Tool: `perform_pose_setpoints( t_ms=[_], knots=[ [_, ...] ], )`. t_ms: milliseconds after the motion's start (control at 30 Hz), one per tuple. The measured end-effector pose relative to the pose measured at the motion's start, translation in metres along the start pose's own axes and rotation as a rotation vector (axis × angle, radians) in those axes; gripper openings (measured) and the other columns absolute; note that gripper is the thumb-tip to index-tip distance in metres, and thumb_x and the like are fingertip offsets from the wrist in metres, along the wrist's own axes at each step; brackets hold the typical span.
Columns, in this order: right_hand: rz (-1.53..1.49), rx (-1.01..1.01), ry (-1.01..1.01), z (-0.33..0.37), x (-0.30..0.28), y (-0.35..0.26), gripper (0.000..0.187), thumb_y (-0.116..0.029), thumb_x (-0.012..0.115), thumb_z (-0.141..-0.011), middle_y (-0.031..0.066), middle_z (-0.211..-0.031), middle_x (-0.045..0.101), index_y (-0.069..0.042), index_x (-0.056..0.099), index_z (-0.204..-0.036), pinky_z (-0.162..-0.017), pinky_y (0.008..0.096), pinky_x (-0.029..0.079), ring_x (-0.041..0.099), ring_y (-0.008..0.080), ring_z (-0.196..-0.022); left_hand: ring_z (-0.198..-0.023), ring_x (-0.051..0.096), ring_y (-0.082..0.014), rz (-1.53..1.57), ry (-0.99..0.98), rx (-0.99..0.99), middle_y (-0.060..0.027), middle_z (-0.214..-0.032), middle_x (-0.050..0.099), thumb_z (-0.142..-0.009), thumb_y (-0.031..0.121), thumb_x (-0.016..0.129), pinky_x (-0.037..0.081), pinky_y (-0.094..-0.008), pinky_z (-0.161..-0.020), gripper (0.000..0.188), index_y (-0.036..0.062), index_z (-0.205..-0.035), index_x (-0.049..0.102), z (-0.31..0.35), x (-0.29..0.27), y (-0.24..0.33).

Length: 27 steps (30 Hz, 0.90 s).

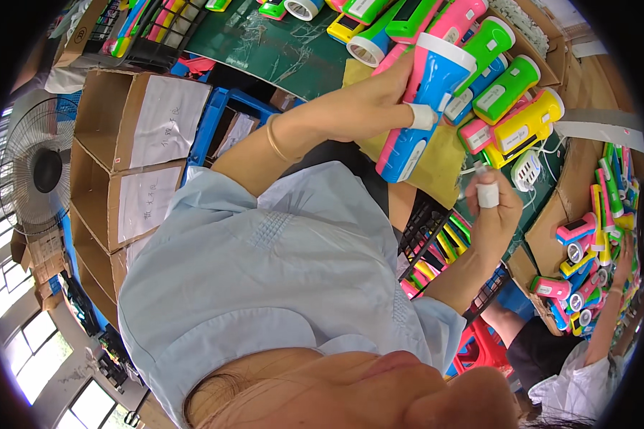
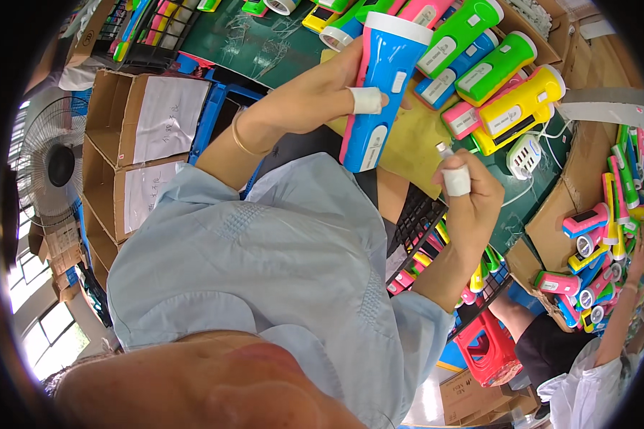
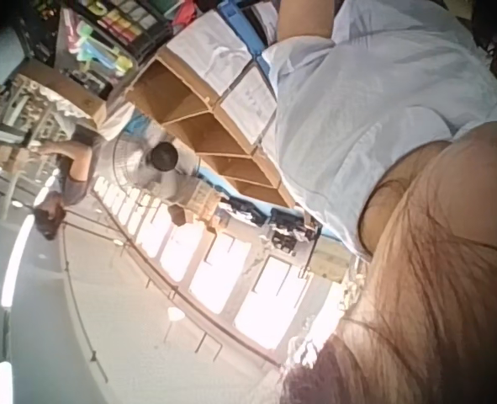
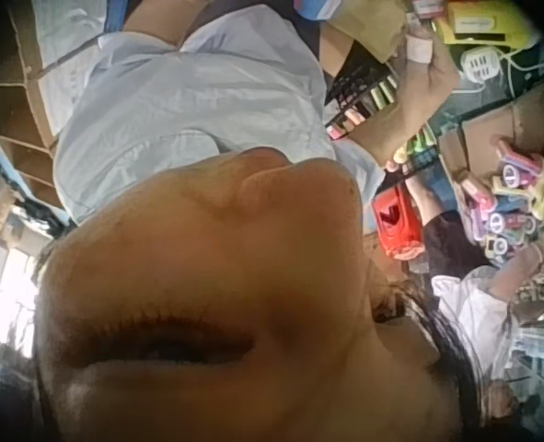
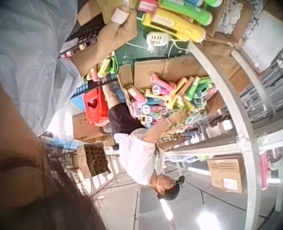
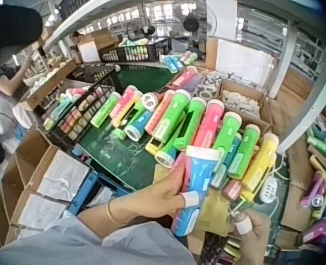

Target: Testing the light functionality of multiple hand-held flashlights at an assembly or quality control station.

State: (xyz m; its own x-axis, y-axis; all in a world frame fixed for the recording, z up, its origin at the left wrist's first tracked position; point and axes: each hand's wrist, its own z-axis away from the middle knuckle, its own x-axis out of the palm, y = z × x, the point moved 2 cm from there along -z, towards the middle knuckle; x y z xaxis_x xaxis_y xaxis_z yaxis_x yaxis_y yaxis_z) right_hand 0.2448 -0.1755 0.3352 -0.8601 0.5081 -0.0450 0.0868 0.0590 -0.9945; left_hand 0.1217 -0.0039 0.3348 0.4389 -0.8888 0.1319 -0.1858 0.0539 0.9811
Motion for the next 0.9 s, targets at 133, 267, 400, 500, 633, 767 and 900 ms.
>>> perform_pose_setpoints(
  t_ms=[133, 267, 400, 500, 633, 767, 900],
  knots=[
    [0.180, -0.160, 0.104, -0.013, 0.016, -0.014, 0.020, -0.016, 0.053, -0.086, 0.0011, -0.062, 0.048, 0.000, 0.051, -0.074, -0.052, 0.0223, 0.033, 0.043, 0.0088, -0.056, -0.095, 0.055, -0.0171, -0.213, -0.044, -0.038, -0.0106, -0.108, 0.052, -0.075, 0.015, 0.068, 0.047, -0.0321, -0.082, 0.068, 0.0005, -0.128, 0.028, -0.001, 0.006, -0.001],
    [0.373, -0.209, 0.074, -0.030, 0.030, -0.018, 0.017, -0.012, 0.056, -0.084, 0.0044, -0.057, 0.041, 0.002, 0.051, -0.074, -0.048, 0.0239, 0.031, 0.037, 0.0104, -0.051, -0.091, 0.056, -0.0229, -0.288, 0.058, -0.040, -0.0168, -0.103, 0.053, -0.068, 0.023, 0.071, 0.046, -0.0328, -0.077, 0.062, -0.0058, -0.113, 0.040, -0.004, 0.013, -0.005],
    [0.395, -0.170, 0.062, -0.034, 0.034, -0.017, 0.018, -0.012, 0.059, -0.081, 0.0071, -0.055, 0.039, 0.003, 0.052, -0.073, -0.045, 0.0272, 0.029, 0.036, 0.0129, -0.049, -0.089, 0.057, -0.0260, -0.481, 0.146, 0.081, -0.0191, -0.099, 0.054, -0.064, 0.022, 0.070, 0.046, -0.0332, -0.076, 0.061, -0.0064, -0.110, 0.042, -0.005, 0.015, -0.005],
    [0.551, -0.252, 0.147, -0.033, 0.037, -0.018, 0.020, -0.013, 0.060, -0.081, 0.0089, -0.054, 0.041, 0.003, 0.053, -0.072, -0.045, 0.0292, 0.031, 0.037, 0.0181, -0.047, -0.083, 0.058, -0.0294, -0.385, 0.133, -0.018, -0.0197, -0.093, 0.056, -0.063, 0.022, 0.070, 0.047, -0.0341, -0.073, 0.061, -0.0075, -0.108, 0.041, -0.007, 0.016, -0.010],
    [0.789, -0.288, 0.235, -0.039, 0.047, -0.017, 0.014, -0.012, 0.057, -0.083, 0.0140, -0.062, 0.051, 0.002, 0.056, -0.081, -0.049, 0.0313, 0.038, 0.048, 0.0236, -0.051, -0.082, 0.058, -0.0278, -0.560, 0.210, 0.061, -0.0184, -0.092, 0.055, -0.063, 0.020, 0.071, 0.046, -0.0341, -0.069, 0.059, -0.0059, -0.106, 0.040, -0.010, 0.025, -0.016],
    [0.841, -0.280, 0.276, -0.032, 0.049, -0.020, 0.016, -0.010, 0.052, -0.085, 0.0174, -0.070, 0.057, 0.003, 0.059, -0.091, -0.053, 0.0313, 0.043, 0.056, 0.0262, -0.058, -0.093, 0.054, -0.0256, -0.513, 0.183, 0.004, -0.0181, -0.104, 0.051, -0.067, 0.022, 0.073, 0.044, -0.0341, -0.079, 0.063, -0.0046, -0.113, 0.039, -0.012, 0.030, -0.018],
    [0.532, -0.446, 0.465, -0.005, 0.034, -0.029, 0.019, -0.009, 0.046, -0.086, 0.0010, -0.068, 0.056, 0.002, 0.060, -0.094, -0.053, 0.0200, 0.037, 0.046, 0.0059, -0.058, -0.097, 0.054, -0.0199, -0.313, 0.206, 0.057, -0.0128, -0.106, 0.054, -0.077, 0.021, 0.066, 0.044, -0.0307, -0.083, 0.054, -0.0018, -0.119, 0.039, -0.028, 0.013, -0.009]
  ],
)
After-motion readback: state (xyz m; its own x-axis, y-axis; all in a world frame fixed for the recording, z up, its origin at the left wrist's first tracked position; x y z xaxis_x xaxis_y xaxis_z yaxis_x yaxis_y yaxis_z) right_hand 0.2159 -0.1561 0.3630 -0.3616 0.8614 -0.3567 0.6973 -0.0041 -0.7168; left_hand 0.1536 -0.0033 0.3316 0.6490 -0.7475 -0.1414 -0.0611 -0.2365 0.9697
